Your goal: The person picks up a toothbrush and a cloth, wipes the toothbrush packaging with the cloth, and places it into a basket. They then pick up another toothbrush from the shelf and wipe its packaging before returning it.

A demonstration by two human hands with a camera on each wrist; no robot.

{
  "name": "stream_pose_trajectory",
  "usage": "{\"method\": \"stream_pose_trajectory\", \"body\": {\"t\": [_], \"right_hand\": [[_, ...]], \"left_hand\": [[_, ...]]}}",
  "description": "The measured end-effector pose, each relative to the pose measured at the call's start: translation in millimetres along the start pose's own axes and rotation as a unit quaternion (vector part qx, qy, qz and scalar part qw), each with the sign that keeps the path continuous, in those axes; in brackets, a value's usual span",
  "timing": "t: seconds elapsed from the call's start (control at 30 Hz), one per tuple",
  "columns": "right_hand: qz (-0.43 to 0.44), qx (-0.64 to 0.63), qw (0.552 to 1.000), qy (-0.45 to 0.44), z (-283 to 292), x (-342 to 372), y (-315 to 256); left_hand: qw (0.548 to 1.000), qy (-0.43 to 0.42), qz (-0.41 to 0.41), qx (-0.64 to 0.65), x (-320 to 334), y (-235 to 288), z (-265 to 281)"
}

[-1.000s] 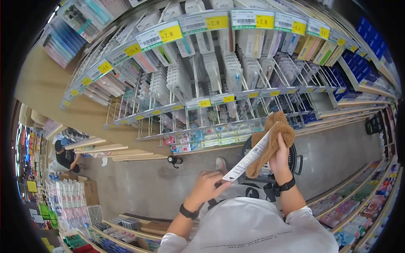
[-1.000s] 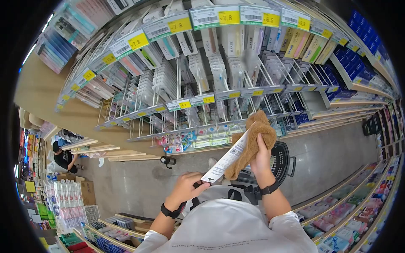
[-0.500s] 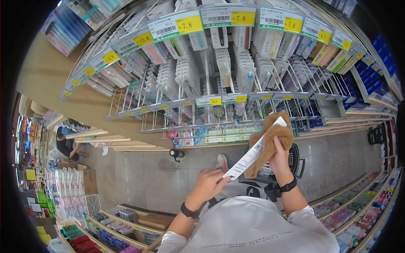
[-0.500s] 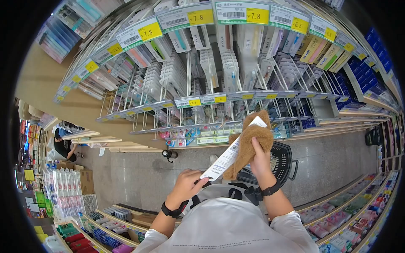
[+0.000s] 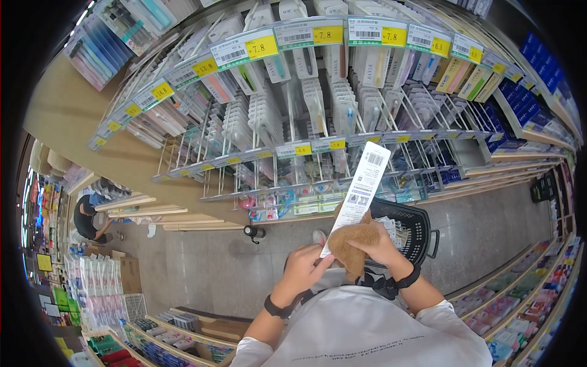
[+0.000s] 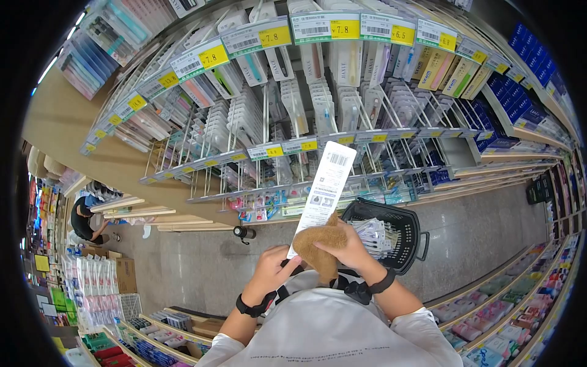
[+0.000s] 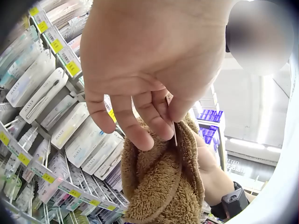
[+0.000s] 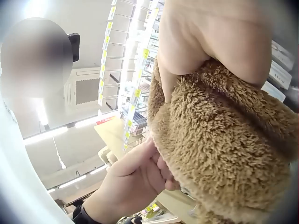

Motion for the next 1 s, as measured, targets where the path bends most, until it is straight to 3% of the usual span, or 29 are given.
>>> {"method": "stream_pose_trajectory", "body": {"t": [0.07,0.13,0.37,0.43,0.53,0.57,0.6,0.7,0.83,0.9,1.0], "right_hand": [[0.023,0.034,0.999,-0.021,-3.6,0.1,-7.2],[0.115,0.119,0.983,-0.085,-21.8,1.0,-31.1],[0.123,0.135,0.977,-0.108,-27.7,13.6,-21.8],[0.118,0.180,0.964,-0.158,-27.7,18.5,-2.3],[0.089,0.187,0.968,-0.141,-17.0,24.0,-3.1],[0.095,0.195,0.967,-0.132,-10.2,24.0,-8.2],[0.099,0.184,0.972,-0.107,-1.1,24.5,-13.5],[0.087,0.163,0.982,-0.045,23.8,30.7,-24.0],[0.001,0.101,0.994,0.046,57.4,36.5,-1.6],[-0.029,0.048,0.993,0.101,63.1,40.9,18.0],[-0.045,0.016,0.996,0.077,43.6,36.3,28.8]], "left_hand": [[1.000,-0.007,0.007,0.001,2.8,0.3,-2.9],[1.000,0.010,0.003,0.017,5.4,3.0,-2.1],[0.999,0.019,0.041,0.028,26.4,-17.2,-3.0],[0.993,0.006,0.101,0.066,28.5,-18.9,2.2],[0.986,0.030,0.109,0.125,29.4,-19.6,11.8],[0.979,0.002,0.153,0.132,29.7,-33.9,8.6],[0.981,-0.003,0.142,0.134,25.6,-36.2,7.4],[0.948,0.010,0.197,0.250,22.6,-48.1,4.5],[0.973,-0.007,0.141,0.181,16.6,-37.5,6.4],[0.966,-0.012,0.155,0.205,18.4,-41.6,2.5],[0.960,-0.021,0.164,0.225,21.2,-40.4,0.6]]}}
Point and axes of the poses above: each hand's wrist, its own x-axis away from the middle knuckle, its own z-axis out of the back of the hand, y = z × x, the point moved 10 cm from there along -x, towards the middle knuckle, and after that the axes turned 9 degrees about z, right-handed, at the moved point
